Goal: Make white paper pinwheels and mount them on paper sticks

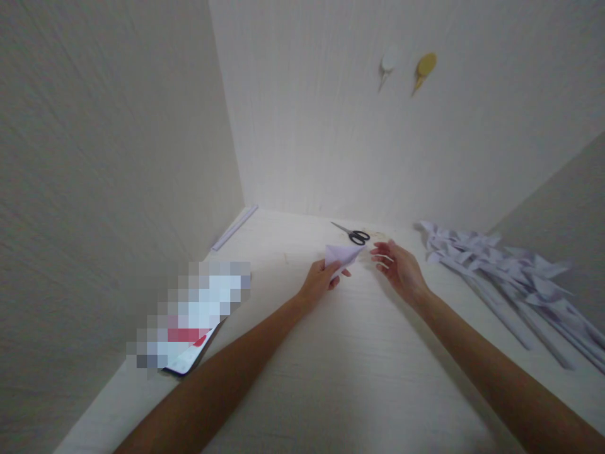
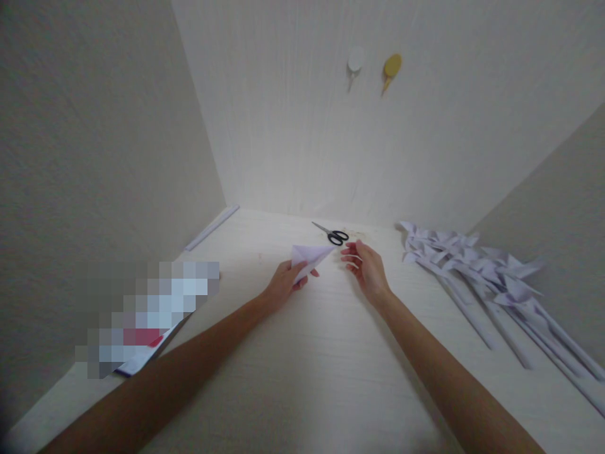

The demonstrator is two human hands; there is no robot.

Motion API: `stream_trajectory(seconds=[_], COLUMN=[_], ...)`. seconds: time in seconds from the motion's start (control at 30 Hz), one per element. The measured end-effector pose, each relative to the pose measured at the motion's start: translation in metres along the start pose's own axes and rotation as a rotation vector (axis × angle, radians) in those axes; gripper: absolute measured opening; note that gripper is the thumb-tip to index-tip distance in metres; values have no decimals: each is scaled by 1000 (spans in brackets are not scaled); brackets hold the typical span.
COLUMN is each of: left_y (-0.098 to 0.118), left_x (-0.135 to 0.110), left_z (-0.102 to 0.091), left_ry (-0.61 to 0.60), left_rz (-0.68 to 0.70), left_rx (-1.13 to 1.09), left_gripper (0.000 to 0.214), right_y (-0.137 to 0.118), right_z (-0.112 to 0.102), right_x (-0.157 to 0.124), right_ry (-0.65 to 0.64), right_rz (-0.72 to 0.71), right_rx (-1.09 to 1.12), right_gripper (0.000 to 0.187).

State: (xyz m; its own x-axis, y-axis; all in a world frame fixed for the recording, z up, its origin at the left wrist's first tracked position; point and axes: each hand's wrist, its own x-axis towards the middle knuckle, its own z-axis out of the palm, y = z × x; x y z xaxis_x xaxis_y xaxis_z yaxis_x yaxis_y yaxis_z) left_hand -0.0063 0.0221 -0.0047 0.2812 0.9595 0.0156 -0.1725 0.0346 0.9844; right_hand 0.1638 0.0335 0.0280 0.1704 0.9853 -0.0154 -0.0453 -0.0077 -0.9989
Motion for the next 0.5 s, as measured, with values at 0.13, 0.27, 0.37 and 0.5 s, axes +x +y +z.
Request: stream_trajectory(seconds=[0.13,0.27,0.37,0.5], left_y=[-3,3,5,2], left_x=[-5,-15,-18,-16], left_z=[2,6,7,5], left_ry=[80,112,116,82], left_rz=[172,349,368,192], left_rx=[376,666,700,445], left_gripper=[29,26,28,30], right_y=[9,22,31,38], right_z=[10,23,28,25], right_x=[-42,-59,-60,-59], right_ry=[-142,-184,-186,-199], right_rz=[290,268,173,96], right_rx=[370,410,372,402], right_gripper=[28,15,14,15])
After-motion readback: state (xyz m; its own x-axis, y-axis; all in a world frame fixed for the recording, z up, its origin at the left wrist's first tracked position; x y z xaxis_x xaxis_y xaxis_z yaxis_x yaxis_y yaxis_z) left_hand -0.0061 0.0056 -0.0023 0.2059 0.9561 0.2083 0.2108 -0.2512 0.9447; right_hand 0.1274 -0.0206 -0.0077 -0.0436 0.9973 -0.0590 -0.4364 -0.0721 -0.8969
